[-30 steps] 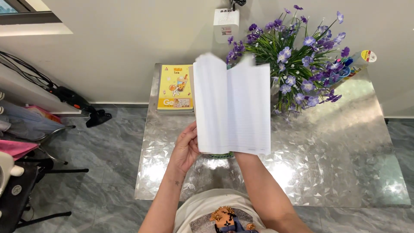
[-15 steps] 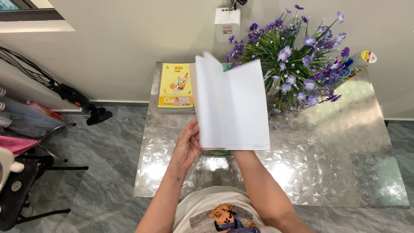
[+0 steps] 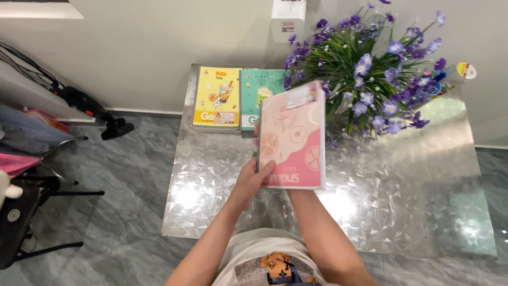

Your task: The person wipes a glass table surface with a green cloth, moving around a vase of flowers and a pen holder. They then pick up two notebooks, briefly open one, and place them back on the table before resuming wiping.

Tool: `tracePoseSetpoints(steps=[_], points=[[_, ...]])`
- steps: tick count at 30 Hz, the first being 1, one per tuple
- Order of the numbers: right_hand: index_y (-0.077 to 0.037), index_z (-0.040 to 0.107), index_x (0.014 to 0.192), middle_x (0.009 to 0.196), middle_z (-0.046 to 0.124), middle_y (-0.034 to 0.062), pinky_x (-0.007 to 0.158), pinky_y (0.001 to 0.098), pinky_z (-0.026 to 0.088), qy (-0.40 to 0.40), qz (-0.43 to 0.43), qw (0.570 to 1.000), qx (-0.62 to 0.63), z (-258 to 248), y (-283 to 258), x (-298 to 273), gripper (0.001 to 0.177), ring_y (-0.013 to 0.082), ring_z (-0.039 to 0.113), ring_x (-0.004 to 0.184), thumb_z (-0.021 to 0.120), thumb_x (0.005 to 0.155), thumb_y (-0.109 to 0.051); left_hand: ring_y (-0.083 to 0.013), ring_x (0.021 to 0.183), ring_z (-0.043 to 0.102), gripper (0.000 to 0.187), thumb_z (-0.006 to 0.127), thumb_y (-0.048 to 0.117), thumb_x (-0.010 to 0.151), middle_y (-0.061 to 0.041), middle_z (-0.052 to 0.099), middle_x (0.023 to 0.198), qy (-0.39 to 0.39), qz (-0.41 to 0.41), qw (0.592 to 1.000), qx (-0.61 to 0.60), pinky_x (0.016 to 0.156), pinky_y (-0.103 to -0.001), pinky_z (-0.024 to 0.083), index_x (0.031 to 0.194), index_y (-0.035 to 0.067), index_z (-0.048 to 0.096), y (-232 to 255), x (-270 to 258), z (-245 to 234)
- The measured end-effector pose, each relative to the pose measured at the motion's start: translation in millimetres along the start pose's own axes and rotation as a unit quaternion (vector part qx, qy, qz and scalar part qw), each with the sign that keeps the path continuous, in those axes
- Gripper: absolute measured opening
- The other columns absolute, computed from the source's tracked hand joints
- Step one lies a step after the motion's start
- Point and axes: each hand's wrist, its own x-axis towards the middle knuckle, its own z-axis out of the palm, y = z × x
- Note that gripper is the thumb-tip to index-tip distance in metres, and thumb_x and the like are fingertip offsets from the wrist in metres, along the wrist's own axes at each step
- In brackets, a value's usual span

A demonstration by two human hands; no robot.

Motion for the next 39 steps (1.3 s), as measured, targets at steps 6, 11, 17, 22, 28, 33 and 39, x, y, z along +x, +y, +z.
tracePoseSetpoints(steps=[6,11,17,22,28,33,39], points=[[-0.017,0.082,0.140,0.131,0.087,0.0155,0.088,0.0472,0.071,0.010,0.015,1.000,0.000,-19,17,30,0.049,0.0334,0.086,0.114,0.064,0.119,-0.058,-0.0158,0.066,0.079,0.025,0.086,0.019,0.107,-0.003,0.078,0.088,0.108,-0.031,0.993,-0.042,0.058,-0.031,0.069,0.128,0.014,0.074,-82,82,-79],[-0.013,0.078,0.151,0.141,0.082,0.0121,0.104,0.0428,0.066,-0.009,-0.030,0.982,-0.184,58,20,41,0.043,0.0259,0.079,0.126,0.058,0.124,-0.040,-0.0145,0.083,0.071,0.039,0.087,0.010,0.107,-0.005,0.075,0.099,0.222,0.151,0.962,0.052,0.076,-0.037,0.065,0.139,0.013,0.066,-80,170,-175],[-0.044,0.041,0.185,0.200,0.011,0.0095,0.143,0.0692,-0.002,-0.025,-0.134,0.641,-0.755,78,39,92,0.061,0.0438,-0.007,0.183,0.047,0.126,-0.057,-0.0553,0.164,0.047,0.091,0.082,0.012,0.105,-0.033,0.049,0.180,0.217,0.121,0.930,0.271,0.139,-0.064,0.039,0.185,0.011,0.039,-23,244,-214],[-0.052,0.028,0.187,0.201,0.000,0.0090,0.140,0.0772,-0.007,0.018,-0.106,0.583,-0.806,69,30,99,0.064,0.0490,-0.008,0.180,0.042,0.126,-0.063,-0.0523,0.152,0.062,0.090,0.085,0.023,0.102,-0.027,0.063,0.167,0.243,0.115,0.884,0.383,0.129,-0.063,0.049,0.183,0.017,0.045,-46,311,-244],[-0.053,0.022,0.189,0.200,0.001,0.0119,0.139,0.0805,0.000,0.071,-0.072,0.568,-0.817,53,27,98,0.066,0.0500,-0.005,0.180,0.040,0.126,-0.061,-0.0506,0.147,0.049,0.083,0.098,0.027,0.089,-0.020,0.053,0.155,0.314,0.178,0.800,0.480,0.126,-0.065,0.038,0.166,0.017,0.069,-80,343,-249],[-0.052,0.018,0.190,0.200,-0.007,0.0105,0.139,0.0792,-0.005,0.057,-0.043,0.569,-0.819,72,34,98,0.066,0.0501,-0.013,0.179,0.034,0.126,-0.064,-0.0521,0.161,0.050,0.082,0.076,0.017,0.112,-0.025,0.046,0.175,0.275,0.114,0.858,0.419,0.131,-0.069,0.037,0.185,0.021,0.040,-75,322,-223],[-0.049,0.018,0.191,0.200,-0.004,0.0145,0.135,0.0783,-0.014,0.029,-0.060,0.586,-0.807,87,47,95,0.066,0.0518,-0.016,0.179,0.033,0.127,-0.063,-0.0529,0.169,0.043,0.082,0.073,0.014,0.116,-0.035,0.041,0.182,0.292,0.177,0.820,0.460,0.139,-0.062,0.027,0.187,0.008,0.033,-86,323,-219]])
